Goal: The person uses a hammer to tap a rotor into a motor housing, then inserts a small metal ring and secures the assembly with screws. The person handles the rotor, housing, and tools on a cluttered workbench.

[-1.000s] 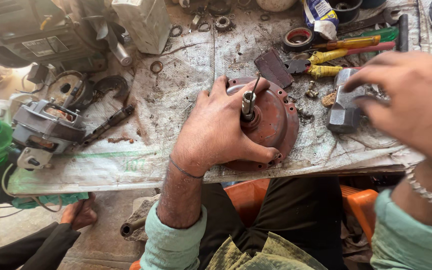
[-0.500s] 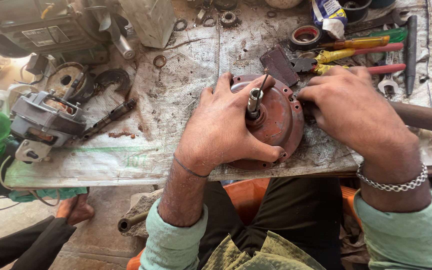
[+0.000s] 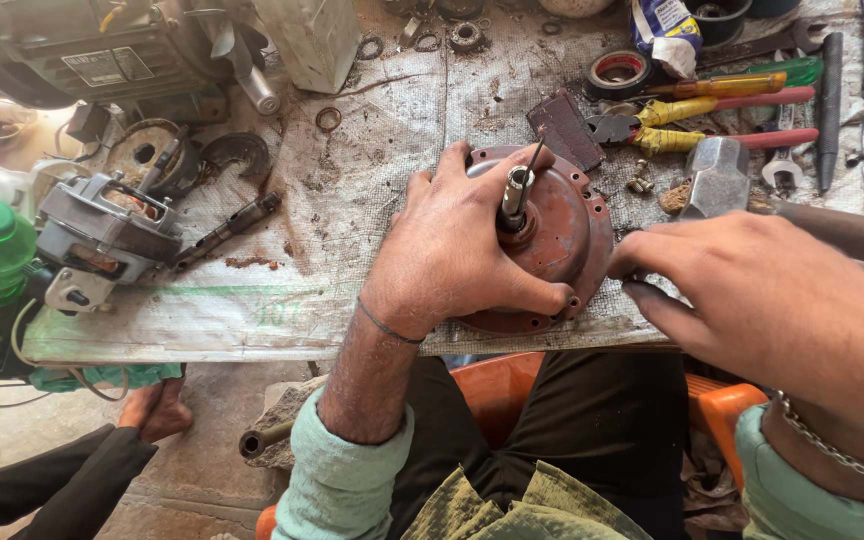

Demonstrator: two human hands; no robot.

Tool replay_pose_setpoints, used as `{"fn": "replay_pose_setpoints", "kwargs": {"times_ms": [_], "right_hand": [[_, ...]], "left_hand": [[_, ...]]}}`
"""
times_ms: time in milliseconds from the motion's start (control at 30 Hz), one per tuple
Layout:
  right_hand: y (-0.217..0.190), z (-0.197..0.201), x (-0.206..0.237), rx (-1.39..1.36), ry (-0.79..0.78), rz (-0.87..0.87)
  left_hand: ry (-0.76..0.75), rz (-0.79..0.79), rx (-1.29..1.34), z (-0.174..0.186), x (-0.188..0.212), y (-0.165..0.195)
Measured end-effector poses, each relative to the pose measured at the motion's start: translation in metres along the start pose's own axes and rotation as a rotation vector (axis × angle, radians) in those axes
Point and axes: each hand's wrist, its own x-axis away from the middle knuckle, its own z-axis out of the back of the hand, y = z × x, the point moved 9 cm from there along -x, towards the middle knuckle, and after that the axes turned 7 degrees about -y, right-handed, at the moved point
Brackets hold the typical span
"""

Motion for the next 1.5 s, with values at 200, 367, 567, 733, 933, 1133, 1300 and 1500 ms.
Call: {"fn": "replay_pose_setpoints", "kwargs": {"times_ms": [200, 367, 567, 733, 933, 1133, 1300, 1500], "right_hand": [[0.008, 0.017, 0.004, -0.008, 0.095, -0.045], [-0.014, 0.024, -0.006, -0.079, 0.200, 0.129], [-0.039, 0.019, -0.015, -0.190, 0.164, 0.262], [-0.046, 0.023, -0.018, -0.226, 0.205, 0.332], [-0.054, 0.022, -0.017, -0.148, 0.292, 0.428], [-0.051, 0.019, -0.020, -0.147, 0.263, 0.364], [-0.055, 0.021, -0.019, -0.122, 0.258, 0.368], [-0.063, 0.022, -0.014, -0.069, 0.285, 0.458]], "left_hand": [[0.004, 0.047, 0.009, 0.008, -0.013, -0.008], [0.020, 0.023, -0.023, 0.010, -0.018, -0.015], [-0.002, -0.092, -0.034, 0.008, -0.016, -0.013], [-0.126, -0.091, -0.046, 0.006, -0.017, -0.016], [-0.131, -0.078, -0.092, 0.005, -0.017, -0.014], [-0.150, -0.042, -0.089, 0.003, -0.019, -0.017], [-0.143, -0.050, -0.088, 0.004, -0.018, -0.017], [-0.163, -0.021, -0.082, 0.003, -0.019, -0.020]]}}
